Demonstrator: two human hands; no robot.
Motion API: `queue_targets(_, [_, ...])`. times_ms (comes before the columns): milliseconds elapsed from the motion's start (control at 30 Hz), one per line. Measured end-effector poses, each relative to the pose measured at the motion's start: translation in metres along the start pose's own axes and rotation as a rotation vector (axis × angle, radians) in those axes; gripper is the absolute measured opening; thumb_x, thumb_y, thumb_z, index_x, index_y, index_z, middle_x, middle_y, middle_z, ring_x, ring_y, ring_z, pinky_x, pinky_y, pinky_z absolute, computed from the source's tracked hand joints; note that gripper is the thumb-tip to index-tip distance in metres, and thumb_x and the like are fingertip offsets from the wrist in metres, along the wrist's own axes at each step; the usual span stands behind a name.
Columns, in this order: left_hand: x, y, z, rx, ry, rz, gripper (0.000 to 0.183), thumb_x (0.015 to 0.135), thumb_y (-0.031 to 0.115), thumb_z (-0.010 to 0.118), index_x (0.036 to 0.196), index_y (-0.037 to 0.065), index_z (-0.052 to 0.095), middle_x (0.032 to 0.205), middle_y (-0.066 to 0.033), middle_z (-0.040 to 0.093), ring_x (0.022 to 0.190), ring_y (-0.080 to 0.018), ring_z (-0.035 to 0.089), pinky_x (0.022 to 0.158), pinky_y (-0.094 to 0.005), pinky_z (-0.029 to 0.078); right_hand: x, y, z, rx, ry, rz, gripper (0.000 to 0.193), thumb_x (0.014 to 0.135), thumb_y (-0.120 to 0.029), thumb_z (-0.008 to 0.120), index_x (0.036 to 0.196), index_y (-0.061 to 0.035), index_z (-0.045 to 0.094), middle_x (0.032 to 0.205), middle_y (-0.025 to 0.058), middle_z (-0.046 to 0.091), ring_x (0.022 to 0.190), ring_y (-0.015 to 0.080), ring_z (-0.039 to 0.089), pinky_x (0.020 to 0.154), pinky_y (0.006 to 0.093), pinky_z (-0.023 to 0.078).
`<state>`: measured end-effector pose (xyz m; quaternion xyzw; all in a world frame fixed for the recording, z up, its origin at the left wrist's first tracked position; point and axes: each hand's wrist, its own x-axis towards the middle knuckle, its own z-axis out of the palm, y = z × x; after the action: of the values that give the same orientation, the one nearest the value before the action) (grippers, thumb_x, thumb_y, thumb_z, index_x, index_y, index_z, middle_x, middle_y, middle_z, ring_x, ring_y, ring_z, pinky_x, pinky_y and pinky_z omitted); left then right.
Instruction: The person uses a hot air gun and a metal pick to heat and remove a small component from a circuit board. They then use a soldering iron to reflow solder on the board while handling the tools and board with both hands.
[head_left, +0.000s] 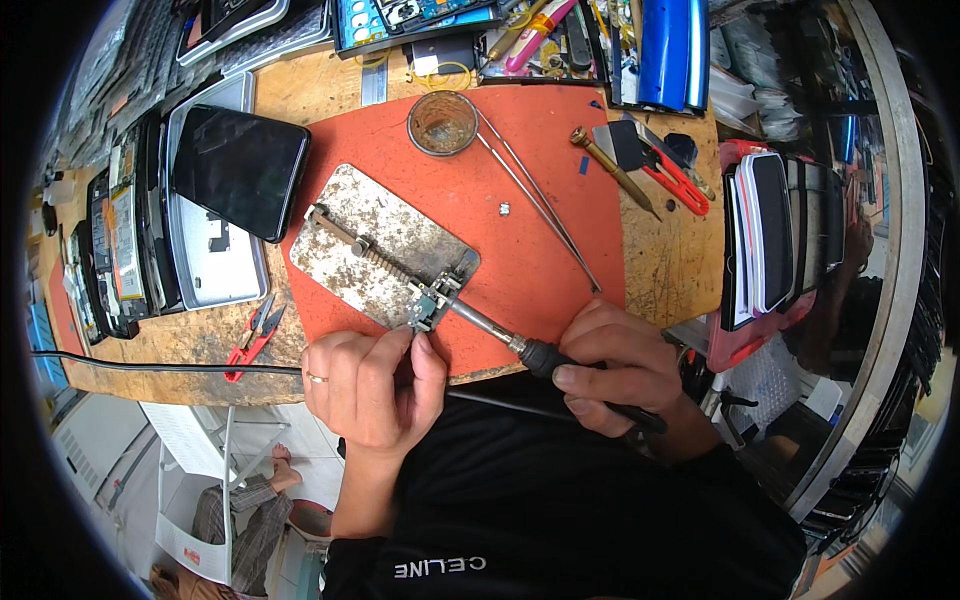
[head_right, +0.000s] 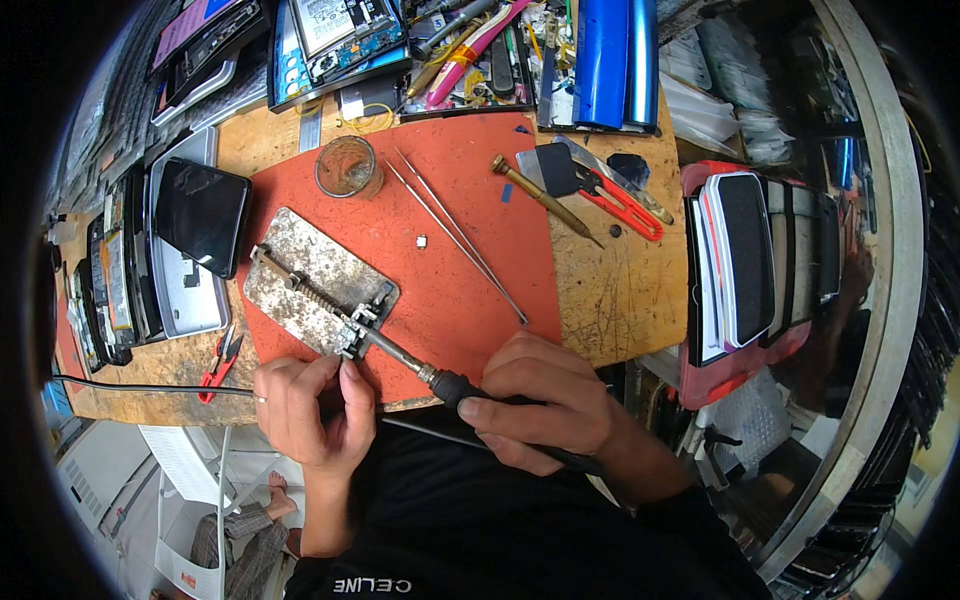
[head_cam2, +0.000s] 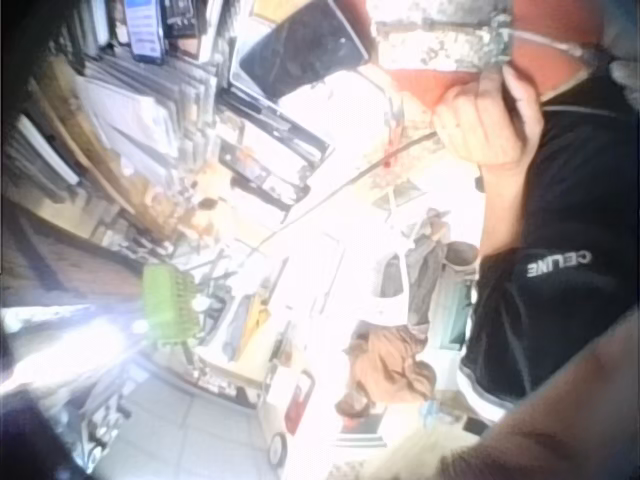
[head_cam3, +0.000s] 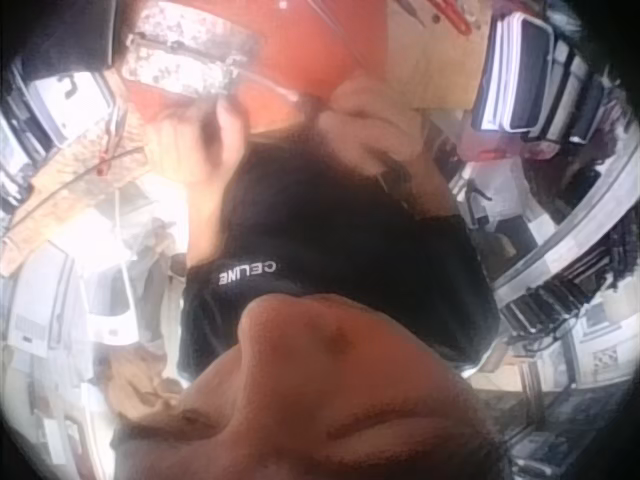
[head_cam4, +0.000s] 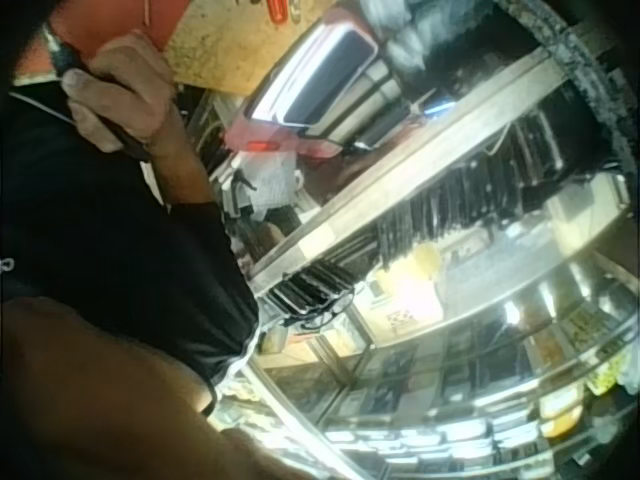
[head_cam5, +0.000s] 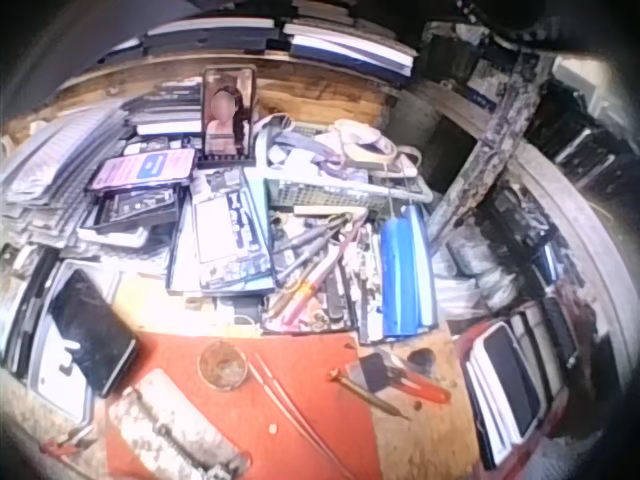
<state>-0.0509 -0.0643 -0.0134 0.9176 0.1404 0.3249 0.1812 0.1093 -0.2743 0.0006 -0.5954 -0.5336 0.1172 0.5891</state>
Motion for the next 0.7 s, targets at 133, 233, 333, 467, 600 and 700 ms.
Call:
queue_targets(133, [0.0002, -0.0002, 0.0000, -0.003, 0.000, -0.006, 0.020, 0.081, 0.006, 0.084, 0.098, 0.006, 0.074, 0.082, -0.0054, 0.065, 0.070, -0.0256, 0.061, 0.067, -0.0388, 0.045, -0.0005, 0.0003, 0.0000, -0.006, 0.009, -0.002, 0.033, 0.090, -0.002, 0.077, 0.122, 0.0020, 0.075, 0.087, 0.0121, 0.066, 0.074, 0.0269, 0.067, 0.064, 0.0387, 0.053])
queue_targets(233, [-0.0001, -0.0002, 0.0002, 0.001, 0.000, -0.004, 0.020, 0.081, 0.006, 0.084, 0.098, 0.006, 0.074, 0.081, -0.0054, 0.065, 0.070, -0.0257, 0.061, 0.067, -0.0388, 0.045, -0.0014, 0.0000, 0.0006, 0.002, 0.002, 0.003, 0.033, 0.089, -0.002, 0.078, 0.122, 0.0016, 0.075, 0.087, 0.0122, 0.066, 0.074, 0.0270, 0.067, 0.064, 0.0387, 0.053])
queue_targets(333, [-0.0004, -0.0003, 0.0007, -0.004, 0.006, 0.000, 0.020, 0.081, 0.006, 0.084, 0.098, 0.006, 0.074, 0.081, -0.0053, 0.064, 0.070, -0.0256, 0.061, 0.067, -0.0387, 0.045, -0.0025, -0.0010, -0.0009, 0.015, -0.014, 0.013, 0.029, 0.094, -0.005, 0.076, 0.122, 0.0025, 0.073, 0.091, 0.0149, 0.067, 0.076, 0.0278, 0.066, 0.064, 0.0404, 0.052])
queue_targets(467, [-0.0005, -0.0007, 0.0003, 0.006, 0.004, 0.003, 0.020, 0.081, 0.006, 0.085, 0.098, 0.006, 0.074, 0.081, -0.0052, 0.064, 0.070, -0.0253, 0.061, 0.067, -0.0386, 0.045, -0.0028, -0.0016, -0.0015, -0.001, -0.023, 0.021, 0.028, 0.097, -0.006, 0.075, 0.123, 0.0030, 0.072, 0.094, 0.0161, 0.067, 0.077, 0.0280, 0.065, 0.065, 0.0410, 0.051])
queue_targets(600, [-0.0005, -0.0006, -0.0001, 0.006, 0.003, 0.005, 0.020, 0.081, 0.006, 0.085, 0.098, 0.006, 0.074, 0.081, -0.0052, 0.064, 0.071, -0.0251, 0.061, 0.067, -0.0385, 0.045, -0.0015, -0.0012, 0.0005, -0.016, 0.017, 0.015, 0.031, 0.088, -0.002, 0.079, 0.119, 0.0017, 0.075, 0.088, 0.0126, 0.066, 0.075, 0.0271, 0.067, 0.063, 0.0391, 0.053])
queue_targets(700, [-0.0004, -0.0005, 0.0002, 0.002, 0.001, 0.003, 0.020, 0.081, 0.006, 0.085, 0.098, 0.006, 0.074, 0.081, -0.0052, 0.064, 0.071, -0.0251, 0.061, 0.067, -0.0385, 0.045, -0.0007, -0.0021, -0.0002, -0.017, 0.002, 0.020, 0.030, 0.088, -0.002, 0.079, 0.118, 0.0017, 0.075, 0.088, 0.0124, 0.066, 0.075, 0.0270, 0.067, 0.063, 0.0391, 0.053])
